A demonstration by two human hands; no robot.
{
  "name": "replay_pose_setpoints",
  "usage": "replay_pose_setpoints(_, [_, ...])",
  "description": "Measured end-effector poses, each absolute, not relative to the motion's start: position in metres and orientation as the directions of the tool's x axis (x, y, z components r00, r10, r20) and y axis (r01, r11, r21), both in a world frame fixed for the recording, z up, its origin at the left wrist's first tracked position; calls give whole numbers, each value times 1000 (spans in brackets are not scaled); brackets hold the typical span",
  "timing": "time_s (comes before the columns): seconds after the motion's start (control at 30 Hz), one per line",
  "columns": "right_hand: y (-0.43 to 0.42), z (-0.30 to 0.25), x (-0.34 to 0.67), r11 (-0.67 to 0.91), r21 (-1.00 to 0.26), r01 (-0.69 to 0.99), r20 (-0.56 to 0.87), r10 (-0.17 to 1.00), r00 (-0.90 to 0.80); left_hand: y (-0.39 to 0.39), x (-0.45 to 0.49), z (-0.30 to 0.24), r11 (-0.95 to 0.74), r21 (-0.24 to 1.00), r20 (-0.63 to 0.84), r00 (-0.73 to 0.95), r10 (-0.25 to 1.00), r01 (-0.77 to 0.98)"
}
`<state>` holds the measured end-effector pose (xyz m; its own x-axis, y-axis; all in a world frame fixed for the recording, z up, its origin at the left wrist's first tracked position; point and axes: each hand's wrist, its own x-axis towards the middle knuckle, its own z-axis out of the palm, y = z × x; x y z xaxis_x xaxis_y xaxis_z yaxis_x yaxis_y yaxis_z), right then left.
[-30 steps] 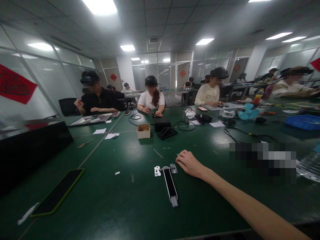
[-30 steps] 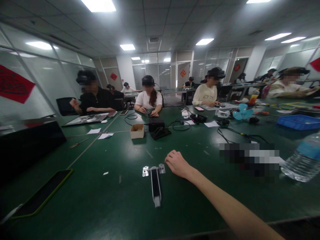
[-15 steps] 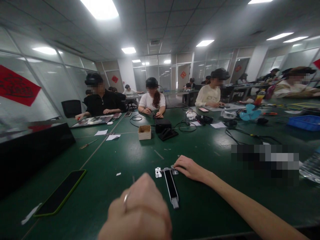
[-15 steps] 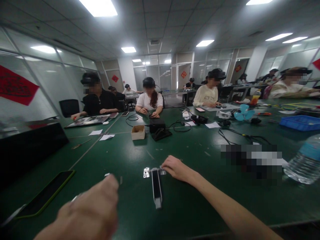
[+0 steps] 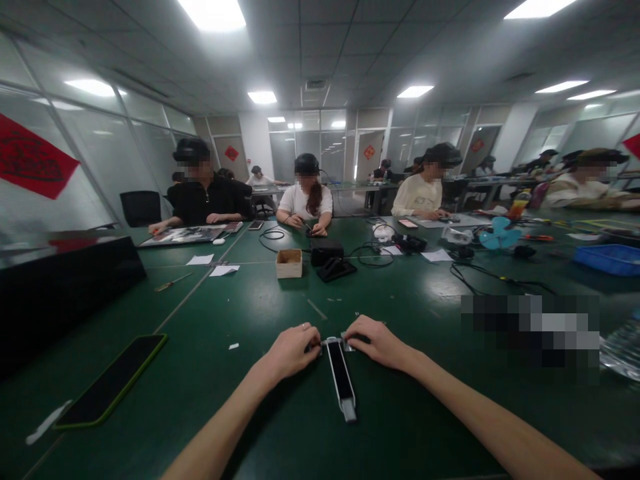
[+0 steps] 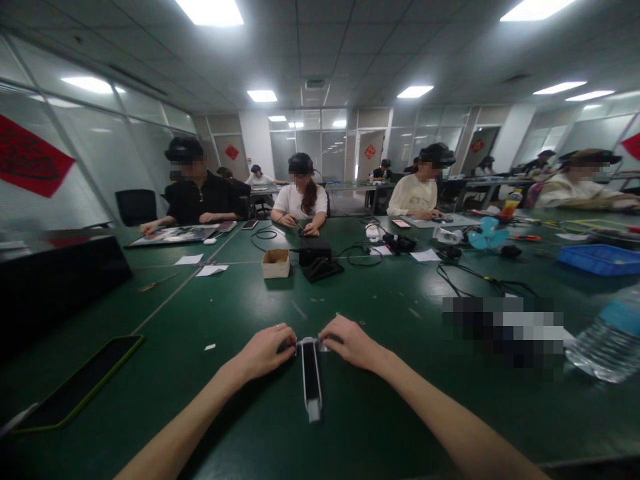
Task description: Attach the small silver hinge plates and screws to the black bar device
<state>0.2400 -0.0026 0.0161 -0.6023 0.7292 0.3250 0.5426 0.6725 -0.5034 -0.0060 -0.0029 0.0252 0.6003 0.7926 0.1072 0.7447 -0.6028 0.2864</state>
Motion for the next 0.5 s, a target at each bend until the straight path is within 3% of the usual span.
replay_pose_setpoints(0.33, [-4, 11, 236, 642, -520, 563, 306, 756, -579, -5, -2, 20, -636, 225, 189, 608, 771, 738])
replay_pose_setpoints(0.5, [2, 15, 245, 686, -435, 584, 356, 726, -588, -4, -2, 12, -640, 228, 223, 600, 768, 734])
